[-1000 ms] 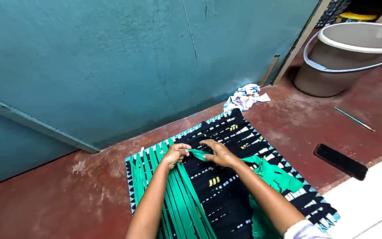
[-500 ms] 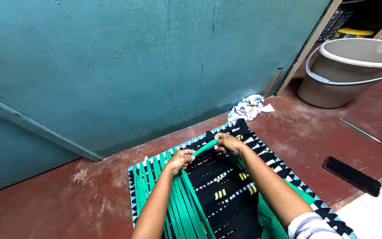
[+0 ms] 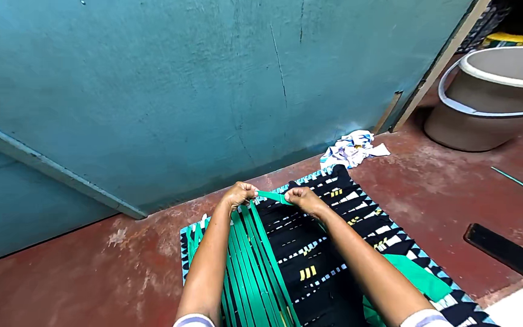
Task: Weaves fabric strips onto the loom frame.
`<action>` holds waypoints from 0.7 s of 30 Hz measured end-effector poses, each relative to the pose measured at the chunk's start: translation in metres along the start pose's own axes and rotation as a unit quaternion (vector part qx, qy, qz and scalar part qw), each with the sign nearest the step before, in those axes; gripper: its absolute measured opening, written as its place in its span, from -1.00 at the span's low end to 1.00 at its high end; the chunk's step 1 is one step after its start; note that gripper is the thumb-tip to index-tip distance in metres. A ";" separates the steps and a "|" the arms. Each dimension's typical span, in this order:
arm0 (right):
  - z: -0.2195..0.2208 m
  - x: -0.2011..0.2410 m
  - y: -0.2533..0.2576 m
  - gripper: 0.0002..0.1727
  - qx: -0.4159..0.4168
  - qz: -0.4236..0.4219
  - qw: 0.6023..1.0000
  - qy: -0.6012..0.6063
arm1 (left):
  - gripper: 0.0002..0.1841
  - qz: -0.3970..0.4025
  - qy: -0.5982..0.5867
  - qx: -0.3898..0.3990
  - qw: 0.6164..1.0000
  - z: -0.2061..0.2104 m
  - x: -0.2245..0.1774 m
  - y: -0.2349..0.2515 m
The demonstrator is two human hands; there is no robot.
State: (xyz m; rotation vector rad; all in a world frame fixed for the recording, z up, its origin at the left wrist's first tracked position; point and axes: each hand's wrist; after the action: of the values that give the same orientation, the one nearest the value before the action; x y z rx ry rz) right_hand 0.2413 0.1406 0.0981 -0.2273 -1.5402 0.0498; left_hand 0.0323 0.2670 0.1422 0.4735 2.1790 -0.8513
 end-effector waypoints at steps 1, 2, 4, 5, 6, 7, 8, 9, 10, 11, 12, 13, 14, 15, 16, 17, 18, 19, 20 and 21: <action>0.006 -0.007 0.000 -0.78 -0.001 0.002 1.000 -0.022 | -0.91 -0.013 0.020 -0.009 1.000 0.000 0.004 0.004; 0.012 -0.013 0.000 -0.76 -0.004 0.005 0.999 -0.040 | -0.92 -0.026 0.036 -0.022 0.999 0.002 0.008 0.009; 0.026 -0.026 0.000 -0.73 -0.021 0.008 0.998 -0.067 | -0.91 -0.047 0.056 -0.056 0.996 0.007 0.019 0.019; 0.032 -0.031 -0.001 -0.72 -0.031 0.010 0.997 -0.076 | -0.91 -0.053 0.064 -0.073 0.994 0.011 0.025 0.024; 0.038 -0.036 -0.001 -0.70 -0.041 0.011 0.995 -0.086 | -0.90 -0.057 0.074 -0.086 0.992 0.014 0.031 0.030; 0.044 -0.041 -0.001 -0.69 -0.052 0.013 0.994 -0.095 | -0.88 -0.061 0.088 -0.099 0.989 0.018 0.038 0.037; 0.049 -0.046 -0.001 -0.68 -0.064 0.016 0.993 -0.101 | -0.87 -0.066 0.106 -0.113 0.986 0.021 0.046 0.045; 0.054 -0.049 0.000 -0.67 -0.075 0.021 0.991 -0.107 | -0.85 -0.071 0.127 -0.127 0.981 0.023 0.053 0.052; 0.059 -0.053 0.001 -0.67 -0.084 0.030 0.990 -0.113 | -0.84 -0.075 0.148 -0.140 0.976 0.025 0.060 0.059; 0.062 -0.056 0.002 -0.67 -0.088 0.040 0.988 -0.122 | -0.82 -0.080 0.171 -0.150 0.971 0.026 0.065 0.064; 0.065 -0.058 0.002 -0.66 -0.090 0.049 0.986 -0.132 | -0.80 -0.088 0.192 -0.157 0.965 0.028 0.067 0.067; 0.068 -0.060 0.003 -0.65 -0.090 0.055 0.984 -0.144 | -0.79 -0.096 0.207 -0.161 0.960 0.028 0.069 0.069; 0.071 -0.062 0.003 -0.65 -0.087 0.059 0.982 -0.156 | -0.78 -0.105 0.219 -0.162 0.956 0.029 0.069 0.070; 0.073 -0.064 0.003 -0.63 -0.085 0.060 0.981 -0.167 | -0.77 -0.115 0.229 -0.162 0.953 0.030 0.069 0.071; 0.074 -0.067 0.002 -0.62 -0.083 0.059 0.980 -0.173 | -0.76 -0.126 0.238 -0.161 0.949 0.030 0.069 0.071; 0.075 -0.070 0.002 -0.61 -0.083 0.059 0.979 -0.177 | -0.75 -0.135 0.247 -0.159 0.946 0.030 0.070 0.073; 0.076 -0.073 0.002 -0.61 -0.084 0.062 0.978 -0.180 | -0.74 -0.141 0.258 -0.152 0.944 0.029 0.072 0.075; 0.076 -0.077 0.003 -0.61 -0.086 0.070 0.977 -0.183 | -0.73 -0.143 0.269 -0.141 0.942 0.029 0.074 0.077; 0.076 -0.080 0.004 -0.62 -0.087 0.078 0.976 -0.185 | -0.73 -0.140 0.273 -0.140 0.941 0.029 0.076 0.078; 0.076 -0.083 0.005 -0.62 -0.087 0.085 0.975 -0.185 | -0.72 -0.138 0.272 -0.150 0.940 0.030 0.077 0.077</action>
State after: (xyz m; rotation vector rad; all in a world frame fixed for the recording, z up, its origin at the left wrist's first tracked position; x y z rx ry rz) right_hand 0.1634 0.1397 0.0168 -0.5127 -1.8949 0.0958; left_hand 0.0396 0.3062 0.0362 0.2705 2.8819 -0.5468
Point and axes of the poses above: each hand's wrist, its own y-axis towards the middle knuckle, its own z-axis out of the palm, x = y × z, and after that the axes turned 13 degrees about y, right-handed
